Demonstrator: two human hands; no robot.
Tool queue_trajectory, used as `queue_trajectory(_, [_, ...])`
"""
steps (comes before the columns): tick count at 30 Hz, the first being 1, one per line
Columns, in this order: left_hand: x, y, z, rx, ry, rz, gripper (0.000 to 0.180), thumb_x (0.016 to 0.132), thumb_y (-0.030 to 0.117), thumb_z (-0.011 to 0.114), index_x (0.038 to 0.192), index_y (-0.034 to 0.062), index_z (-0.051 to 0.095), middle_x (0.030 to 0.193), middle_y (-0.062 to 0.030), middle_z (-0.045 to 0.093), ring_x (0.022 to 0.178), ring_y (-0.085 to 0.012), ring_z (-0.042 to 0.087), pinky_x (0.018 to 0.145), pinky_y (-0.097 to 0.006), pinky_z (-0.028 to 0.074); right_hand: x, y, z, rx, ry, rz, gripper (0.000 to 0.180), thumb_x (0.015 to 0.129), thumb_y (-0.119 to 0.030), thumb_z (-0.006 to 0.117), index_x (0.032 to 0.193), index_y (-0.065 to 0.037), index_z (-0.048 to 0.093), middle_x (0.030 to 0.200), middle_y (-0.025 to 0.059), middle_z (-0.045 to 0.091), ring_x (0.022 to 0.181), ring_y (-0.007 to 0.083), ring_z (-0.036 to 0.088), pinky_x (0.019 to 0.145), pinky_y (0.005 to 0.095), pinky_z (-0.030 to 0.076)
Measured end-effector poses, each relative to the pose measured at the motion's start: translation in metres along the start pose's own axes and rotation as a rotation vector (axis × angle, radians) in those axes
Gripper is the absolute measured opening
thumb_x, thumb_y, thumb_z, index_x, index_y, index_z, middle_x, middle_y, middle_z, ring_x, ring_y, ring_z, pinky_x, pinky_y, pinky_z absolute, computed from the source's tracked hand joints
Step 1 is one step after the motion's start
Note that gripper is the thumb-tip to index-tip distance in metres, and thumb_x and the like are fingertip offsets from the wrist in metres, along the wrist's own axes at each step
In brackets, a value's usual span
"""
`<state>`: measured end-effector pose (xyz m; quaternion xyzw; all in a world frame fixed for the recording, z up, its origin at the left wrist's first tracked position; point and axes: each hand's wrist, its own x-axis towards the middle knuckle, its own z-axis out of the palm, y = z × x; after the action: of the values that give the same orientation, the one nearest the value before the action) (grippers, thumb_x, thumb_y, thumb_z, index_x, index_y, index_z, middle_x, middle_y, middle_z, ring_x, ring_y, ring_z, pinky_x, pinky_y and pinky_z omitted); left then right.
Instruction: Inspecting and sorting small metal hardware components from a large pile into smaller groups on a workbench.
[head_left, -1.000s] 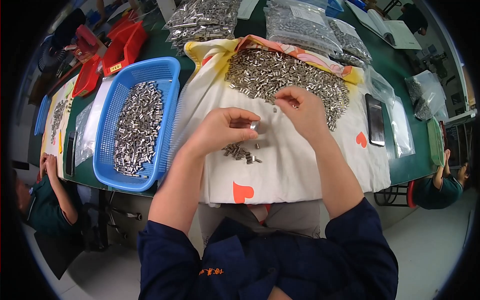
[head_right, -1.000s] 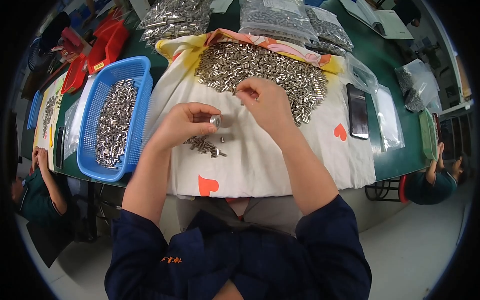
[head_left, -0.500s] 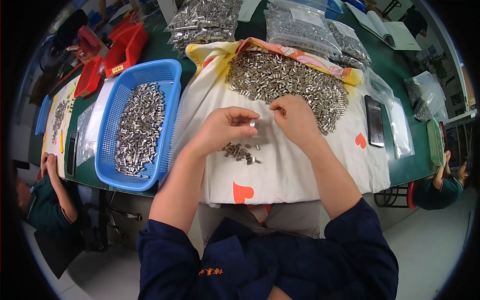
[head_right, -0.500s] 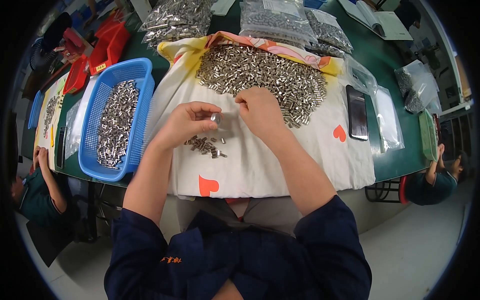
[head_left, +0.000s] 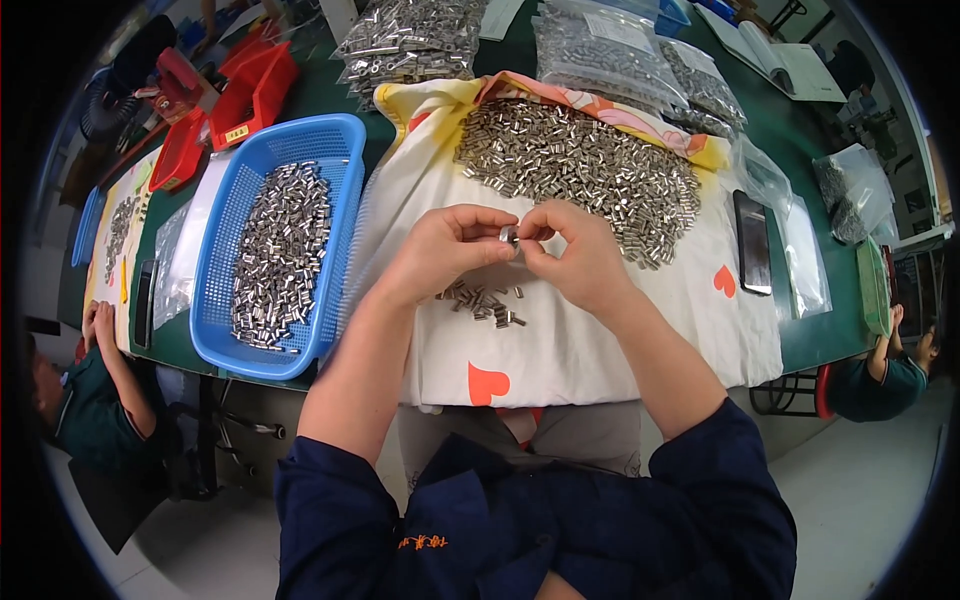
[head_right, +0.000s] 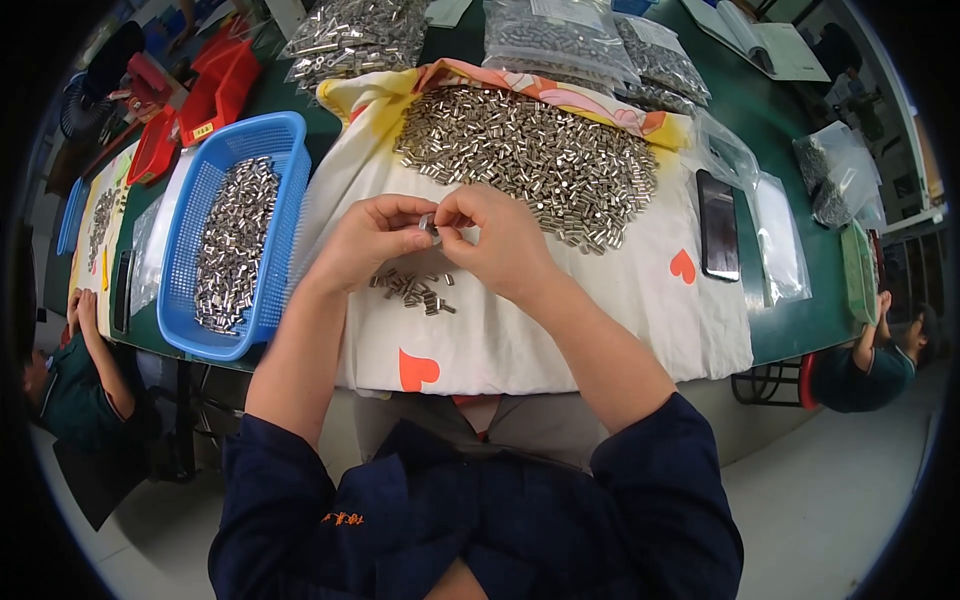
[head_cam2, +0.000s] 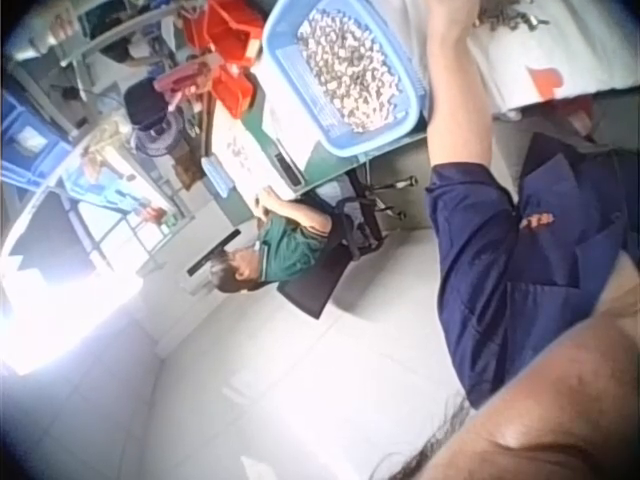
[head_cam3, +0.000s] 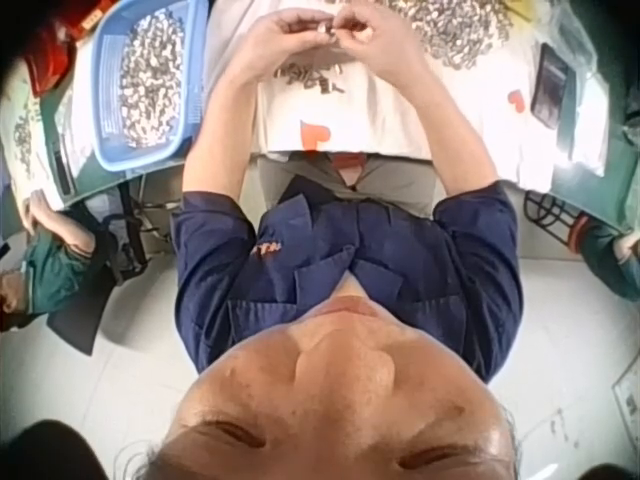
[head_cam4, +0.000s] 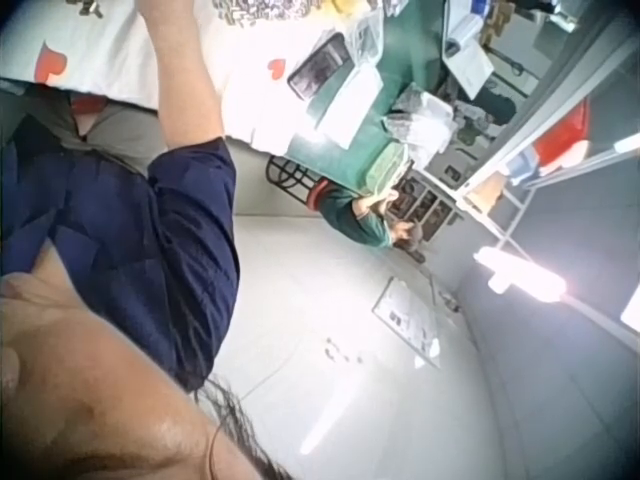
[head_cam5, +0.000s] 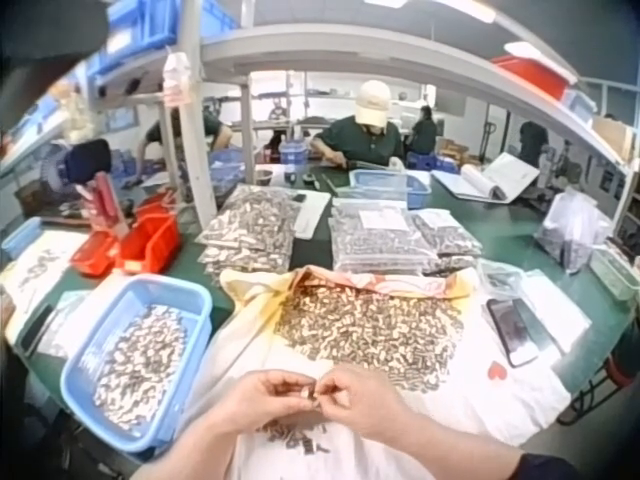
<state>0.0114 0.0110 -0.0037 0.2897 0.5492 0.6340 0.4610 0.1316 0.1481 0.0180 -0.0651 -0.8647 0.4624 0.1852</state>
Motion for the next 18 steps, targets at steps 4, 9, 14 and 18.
queue_trajectory(4, [-0.001,0.0,0.0,0.059,0.042,-0.011,0.032,0.074,0.003,0.065,0.104,-0.0036,0.055,0.09,-0.0067,0.062,0.079,-0.0085,0.058,0.071,-0.02,0.046,-0.002,0.003,0.009,-0.212,0.144,-0.27,0.011,0.069,-0.007,0.062,0.076,-0.003,0.056,0.073,0.0068,0.059,0.068,0.018,0.058,0.062,0.0286,0.045])
queue_trajectory(9, [-0.003,0.002,0.0,0.028,0.012,-0.014,0.032,0.073,0.002,0.065,0.103,-0.0034,0.056,0.09,-0.0062,0.062,0.078,-0.0079,0.058,0.07,-0.019,0.046,0.001,0.004,-0.003,0.104,-0.026,0.028,0.009,0.069,-0.008,0.063,0.075,-0.003,0.059,0.073,0.006,0.058,0.066,0.0175,0.056,0.062,0.0287,0.045])
queue_trajectory(14, [-0.005,0.006,0.002,0.091,-0.009,-0.052,0.031,0.072,0.002,0.066,0.102,-0.0027,0.057,0.087,-0.0048,0.062,0.076,-0.0072,0.057,0.068,-0.019,0.046,0.003,0.0,-0.011,-0.059,-0.051,0.056,0.011,0.069,-0.011,0.064,0.077,-0.004,0.061,0.073,0.0053,0.06,0.063,0.0168,0.056,0.06,0.0276,0.045])
queue_trajectory(18, [-0.007,0.009,0.002,0.12,-0.092,-0.128,0.031,0.072,-0.001,0.065,0.102,-0.0022,0.057,0.086,-0.003,0.061,0.076,-0.007,0.057,0.068,-0.019,0.046,0.012,0.011,-0.038,-0.244,0.001,0.196,0.009,0.07,-0.012,0.062,0.075,-0.005,0.06,0.072,0.0073,0.061,0.065,0.0223,0.057,0.059,0.0326,0.045])
